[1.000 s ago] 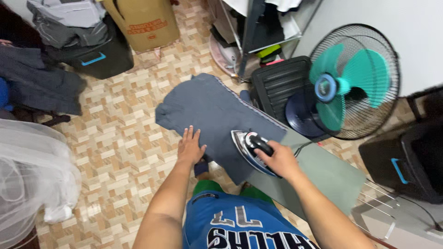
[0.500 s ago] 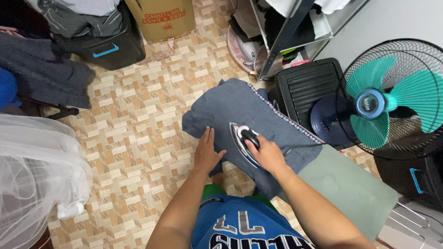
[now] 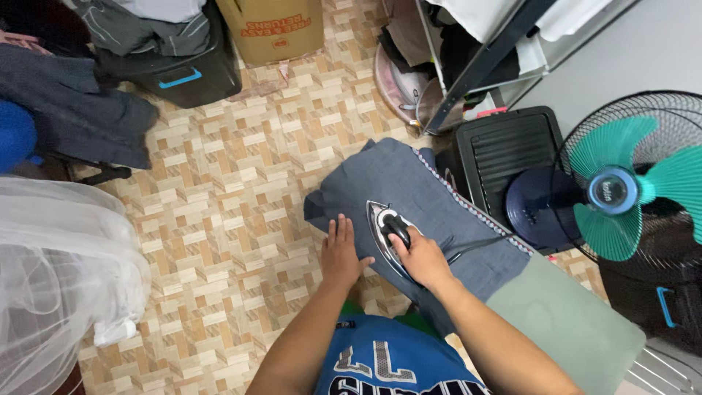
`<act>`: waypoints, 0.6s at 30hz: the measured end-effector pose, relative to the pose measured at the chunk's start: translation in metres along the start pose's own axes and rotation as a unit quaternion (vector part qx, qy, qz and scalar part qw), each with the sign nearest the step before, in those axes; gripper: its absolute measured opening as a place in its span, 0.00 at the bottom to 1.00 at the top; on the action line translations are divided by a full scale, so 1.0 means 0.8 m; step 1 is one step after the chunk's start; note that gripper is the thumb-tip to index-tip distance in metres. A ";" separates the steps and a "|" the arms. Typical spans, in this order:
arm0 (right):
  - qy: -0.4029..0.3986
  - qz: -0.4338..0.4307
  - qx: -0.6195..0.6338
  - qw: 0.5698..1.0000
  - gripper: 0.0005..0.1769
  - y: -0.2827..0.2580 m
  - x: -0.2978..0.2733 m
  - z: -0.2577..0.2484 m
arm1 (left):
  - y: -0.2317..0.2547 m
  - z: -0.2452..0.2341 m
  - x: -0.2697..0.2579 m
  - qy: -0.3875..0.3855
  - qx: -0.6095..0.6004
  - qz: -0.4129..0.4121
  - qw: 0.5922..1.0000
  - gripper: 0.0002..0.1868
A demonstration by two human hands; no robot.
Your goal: The person irons a blue garment on an ironing board, turning it over and smoothing different sections with the iron.
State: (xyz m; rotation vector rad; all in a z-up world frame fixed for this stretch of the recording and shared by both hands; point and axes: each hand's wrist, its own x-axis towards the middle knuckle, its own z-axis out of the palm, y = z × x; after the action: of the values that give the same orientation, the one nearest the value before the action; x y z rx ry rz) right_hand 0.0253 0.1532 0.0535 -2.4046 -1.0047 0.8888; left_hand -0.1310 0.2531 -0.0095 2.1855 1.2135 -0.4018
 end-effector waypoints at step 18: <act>0.065 0.060 -0.025 0.996 0.36 -0.022 0.133 0.009 | 0.008 -0.027 0.003 -0.055 0.022 0.002 0.998 0.63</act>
State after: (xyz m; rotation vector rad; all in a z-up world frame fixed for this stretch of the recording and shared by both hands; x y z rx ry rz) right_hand 0.0692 0.2443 0.0151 -2.5515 -0.8521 0.7426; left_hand -0.1250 0.2664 0.0083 2.1719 1.1498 -0.5435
